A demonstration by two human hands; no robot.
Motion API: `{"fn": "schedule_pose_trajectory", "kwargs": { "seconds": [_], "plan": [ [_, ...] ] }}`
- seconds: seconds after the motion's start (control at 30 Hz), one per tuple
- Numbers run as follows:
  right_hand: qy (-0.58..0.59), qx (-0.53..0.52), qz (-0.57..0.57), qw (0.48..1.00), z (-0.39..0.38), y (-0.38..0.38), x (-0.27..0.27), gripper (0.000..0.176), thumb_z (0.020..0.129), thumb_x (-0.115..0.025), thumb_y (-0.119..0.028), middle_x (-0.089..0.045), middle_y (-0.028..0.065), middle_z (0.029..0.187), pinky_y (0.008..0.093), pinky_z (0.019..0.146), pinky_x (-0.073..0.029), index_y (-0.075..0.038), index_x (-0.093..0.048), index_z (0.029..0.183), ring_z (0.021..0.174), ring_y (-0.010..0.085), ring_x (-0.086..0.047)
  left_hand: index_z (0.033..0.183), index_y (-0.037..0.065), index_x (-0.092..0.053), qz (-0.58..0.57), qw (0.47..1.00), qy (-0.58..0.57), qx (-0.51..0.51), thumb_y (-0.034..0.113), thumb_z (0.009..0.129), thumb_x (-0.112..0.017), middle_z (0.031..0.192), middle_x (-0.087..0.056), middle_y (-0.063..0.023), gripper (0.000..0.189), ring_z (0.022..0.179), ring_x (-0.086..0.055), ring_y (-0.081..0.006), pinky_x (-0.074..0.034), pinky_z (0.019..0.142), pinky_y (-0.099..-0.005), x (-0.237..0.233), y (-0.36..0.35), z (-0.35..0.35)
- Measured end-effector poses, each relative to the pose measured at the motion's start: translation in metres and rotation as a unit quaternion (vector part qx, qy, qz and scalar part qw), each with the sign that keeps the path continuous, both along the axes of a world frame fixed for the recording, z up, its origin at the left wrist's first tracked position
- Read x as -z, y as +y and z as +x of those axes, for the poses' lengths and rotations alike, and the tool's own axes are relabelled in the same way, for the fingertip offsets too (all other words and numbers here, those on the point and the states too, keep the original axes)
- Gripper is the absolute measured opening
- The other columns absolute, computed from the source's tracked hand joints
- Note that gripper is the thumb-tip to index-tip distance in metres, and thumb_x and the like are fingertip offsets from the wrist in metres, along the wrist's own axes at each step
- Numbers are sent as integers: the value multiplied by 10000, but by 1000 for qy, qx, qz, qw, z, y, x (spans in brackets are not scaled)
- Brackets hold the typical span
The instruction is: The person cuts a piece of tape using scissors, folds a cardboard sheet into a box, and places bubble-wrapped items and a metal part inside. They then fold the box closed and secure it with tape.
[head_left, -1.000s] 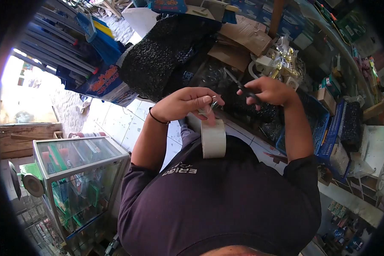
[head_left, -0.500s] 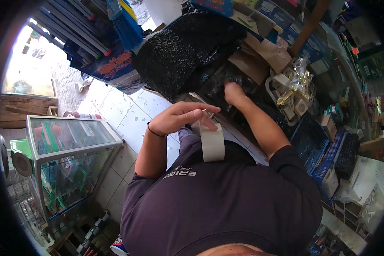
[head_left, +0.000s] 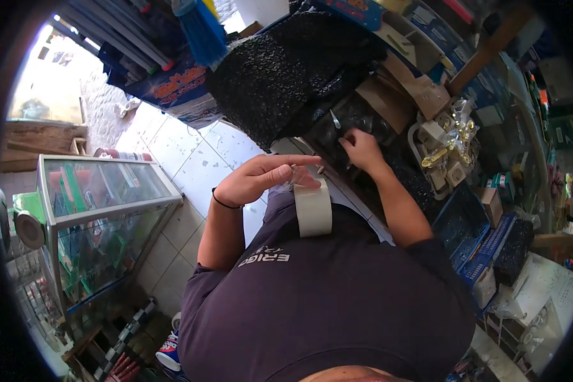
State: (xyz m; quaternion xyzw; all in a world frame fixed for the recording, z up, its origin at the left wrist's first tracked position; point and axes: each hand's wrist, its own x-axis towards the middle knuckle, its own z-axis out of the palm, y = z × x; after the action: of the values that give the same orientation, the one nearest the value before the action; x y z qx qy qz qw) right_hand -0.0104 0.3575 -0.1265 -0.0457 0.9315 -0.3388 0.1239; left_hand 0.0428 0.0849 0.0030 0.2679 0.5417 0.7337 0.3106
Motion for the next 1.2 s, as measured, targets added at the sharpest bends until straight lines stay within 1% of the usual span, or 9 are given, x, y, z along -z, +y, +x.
{"fn": "schedule_pose_trajectory", "kwargs": {
  "seconds": [0.1, 0.17, 0.23, 0.37, 0.47, 0.57, 0.87, 0.97, 1.2],
  "plan": [
    [-217, 62, -270, 936, 32, 11, -46, 321, 894, -583, -324, -631, 76, 802, 217, 570, -432, -5, -614, 914, 625, 98, -544, 1315, -19, -447, -19, 1000, 1, -16, 335, 986, -379, 1070, -641, -159, 488, 1068, -582, -227, -412, 942, -333, 0, 0, 4],
    [-238, 1, -381, 893, 64, 15, -70, 397, 886, -586, -394, -621, 39, 802, 193, 540, -397, -1, -620, 933, 606, 67, -518, 1310, -59, -429, -48, 998, 25, -24, 354, 979, -375, 1095, -623, -183, 532, 1056, -602, -273, -422, 937, -367, 0, 2, 2],
    [-289, -54, -457, 839, 90, 16, -91, 458, 870, -598, -424, -632, 70, 874, 224, 651, -447, 11, -620, 1013, 725, 99, -568, 1340, -10, -416, -35, 999, 10, 2, 347, 986, -374, 1125, -619, -159, 505, 1107, -557, -231, -398, 961, -342, -4, 6, -1],
    [-159, -175, -417, 877, 113, 4, -101, 370, 853, -631, -335, -635, 53, 867, 286, 776, -439, 9, -636, 988, 828, 132, -563, 1372, 21, -383, -28, 998, 7, 52, 365, 984, -372, 1191, -590, -151, 519, 1158, -516, -222, -361, 995, -337, -5, 23, -5],
    [-175, -172, -434, 867, 116, 10, -104, 334, 849, -639, -293, -641, 71, 879, 291, 783, -443, 18, -638, 970, 845, 135, -573, 1352, -35, -378, -74, 996, 16, 54, 441, 960, -365, 1175, -587, -207, 617, 1163, -524, -286, -330, 1014, -381, -12, 37, -3],
    [-200, -177, -437, 859, 118, 17, -114, 279, 845, -624, -173, -635, 127, 1024, 312, 854, -433, 52, -635, 1010, 956, 189, -581, 1391, 23, -354, -97, 986, 111, 84, 421, 976, -346, 1226, -577, -125, 574, 1124, -503, -227, -363, 979, -335, -11, 43, -6],
    [-140, -114, -452, 873, 131, 21, -118, 254, 843, -630, -171, -617, 72, 891, 272, 735, -440, 38, -645, 987, 801, 128, -552, 1392, 5, -342, -92, 970, 183, 133, 425, 978, -326, 1244, -572, -84, 590, 1095, -476, -220, -386, 920, -328, -17, 62, -18],
    [-152, -106, -465, 866, 130, 21, -117, 245, 844, -627, -167, -616, 52, 863, 255, 688, -436, 32, -648, 986, 760, 106, -542, 1405, 10, -310, -114, 969, 175, 129, 496, 942, -337, 1255, -556, -152, 672, 1137, -521, -288, -342, 975, -402, -20, 66, -18],
    [-206, -61, -505, 836, 117, 19, -113, 240, 851, -601, -198, -588, 23, 709, 235, 543, -405, 17, -658, 943, 595, 74, -504, 1388, 20, -350, -98, 989, 114, 11, 398, 982, -349, 1239, -567, -103, 555, 1074, -513, -189, -404, 918, -311, -8, 66, -9]
  ]
}}
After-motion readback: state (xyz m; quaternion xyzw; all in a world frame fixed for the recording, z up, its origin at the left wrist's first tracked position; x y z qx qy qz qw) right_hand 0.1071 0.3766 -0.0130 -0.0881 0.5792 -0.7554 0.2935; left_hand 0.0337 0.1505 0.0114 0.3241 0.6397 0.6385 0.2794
